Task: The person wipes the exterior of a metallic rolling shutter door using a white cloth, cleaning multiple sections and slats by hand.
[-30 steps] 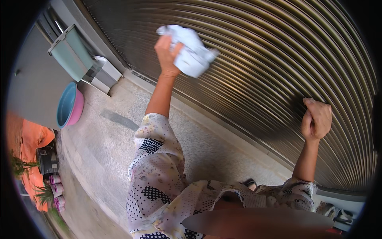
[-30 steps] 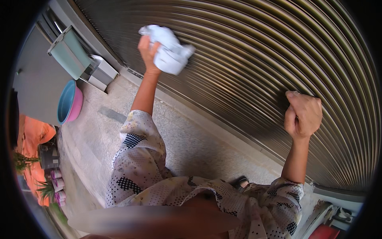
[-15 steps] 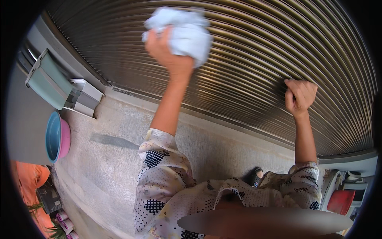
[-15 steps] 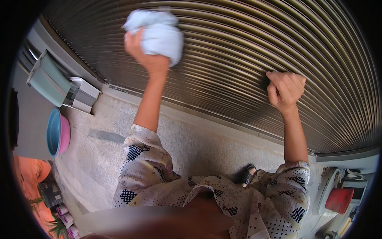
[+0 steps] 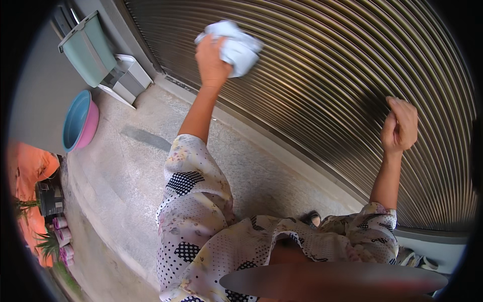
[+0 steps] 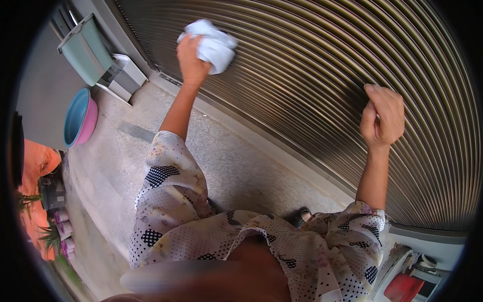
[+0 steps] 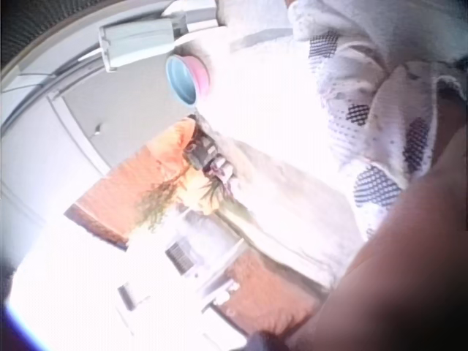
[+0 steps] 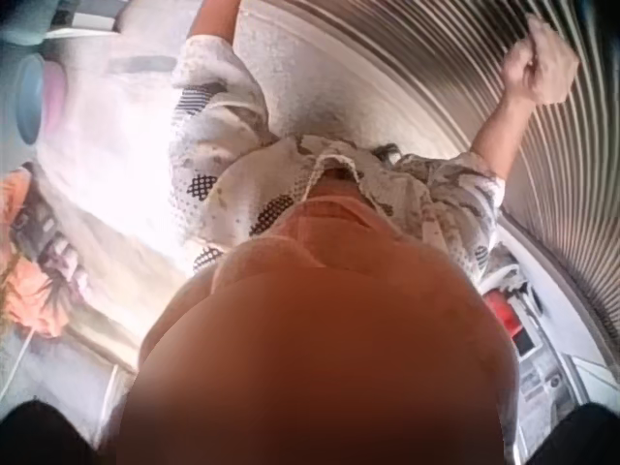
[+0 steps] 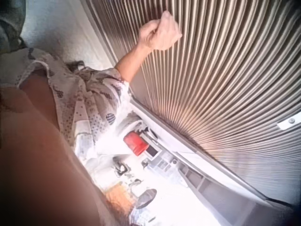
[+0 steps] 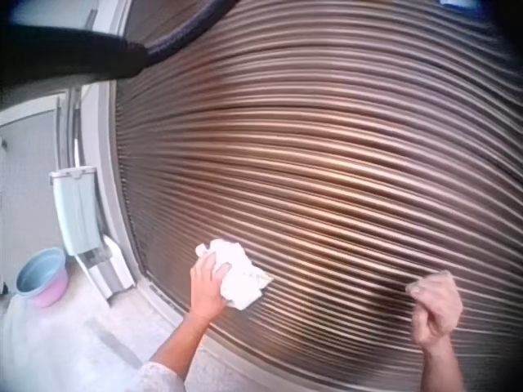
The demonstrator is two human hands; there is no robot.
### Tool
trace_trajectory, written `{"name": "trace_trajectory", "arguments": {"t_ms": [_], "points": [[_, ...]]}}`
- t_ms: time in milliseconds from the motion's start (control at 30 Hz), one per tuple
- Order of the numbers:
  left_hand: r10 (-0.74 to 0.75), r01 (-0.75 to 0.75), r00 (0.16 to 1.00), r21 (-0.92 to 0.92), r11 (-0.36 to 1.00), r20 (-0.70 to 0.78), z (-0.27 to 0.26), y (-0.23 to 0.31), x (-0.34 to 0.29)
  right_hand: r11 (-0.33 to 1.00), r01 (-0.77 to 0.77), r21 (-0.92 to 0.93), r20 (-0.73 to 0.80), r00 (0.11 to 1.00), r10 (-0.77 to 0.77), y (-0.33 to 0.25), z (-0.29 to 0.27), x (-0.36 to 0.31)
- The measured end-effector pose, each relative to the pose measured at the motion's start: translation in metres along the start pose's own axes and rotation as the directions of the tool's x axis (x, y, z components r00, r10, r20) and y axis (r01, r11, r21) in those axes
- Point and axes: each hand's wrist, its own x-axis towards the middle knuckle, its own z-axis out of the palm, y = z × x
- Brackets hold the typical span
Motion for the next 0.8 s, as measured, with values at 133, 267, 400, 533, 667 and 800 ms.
{"name": "trace_trajectory", "arguments": {"t_ms": [133,267,400,533,667,800], "points": [[-0.497,0.508,0.861,-0.212,0.835,0.102,0.016,-0.04,-0.046,0.993,0.093,-0.078,0.121,0.989,-0.083,0.016,0.01,-0.015],[-0.249,0.242,0.968,-0.219,0.945,-0.006,0.029,0.078,-0.051,0.991,0.111,-0.08,0.125,0.987,-0.101,0.016,0.014,-0.015],[0.573,-0.473,0.802,-0.407,0.781,0.167,0.01,0.137,-0.055,0.984,0.116,-0.134,0.147,0.984,-0.096,0.014,0.014,-0.016],[0.705,-0.651,0.706,-0.325,0.686,0.073,0.028,0.108,-0.058,0.986,0.11,-0.126,0.185,0.979,-0.086,0.012,0.008,-0.019],[0.601,-0.588,0.75,-0.137,0.797,0.278,0.016,0.049,-0.052,0.982,0.137,-0.128,0.228,0.968,-0.106,0.018,0.002,-0.033],[0.131,-0.134,0.938,-0.01,0.991,0.321,0.006,-0.022,-0.061,0.969,0.154,-0.191,0.252,0.962,-0.103,0.013,0.003,-0.032]]}}
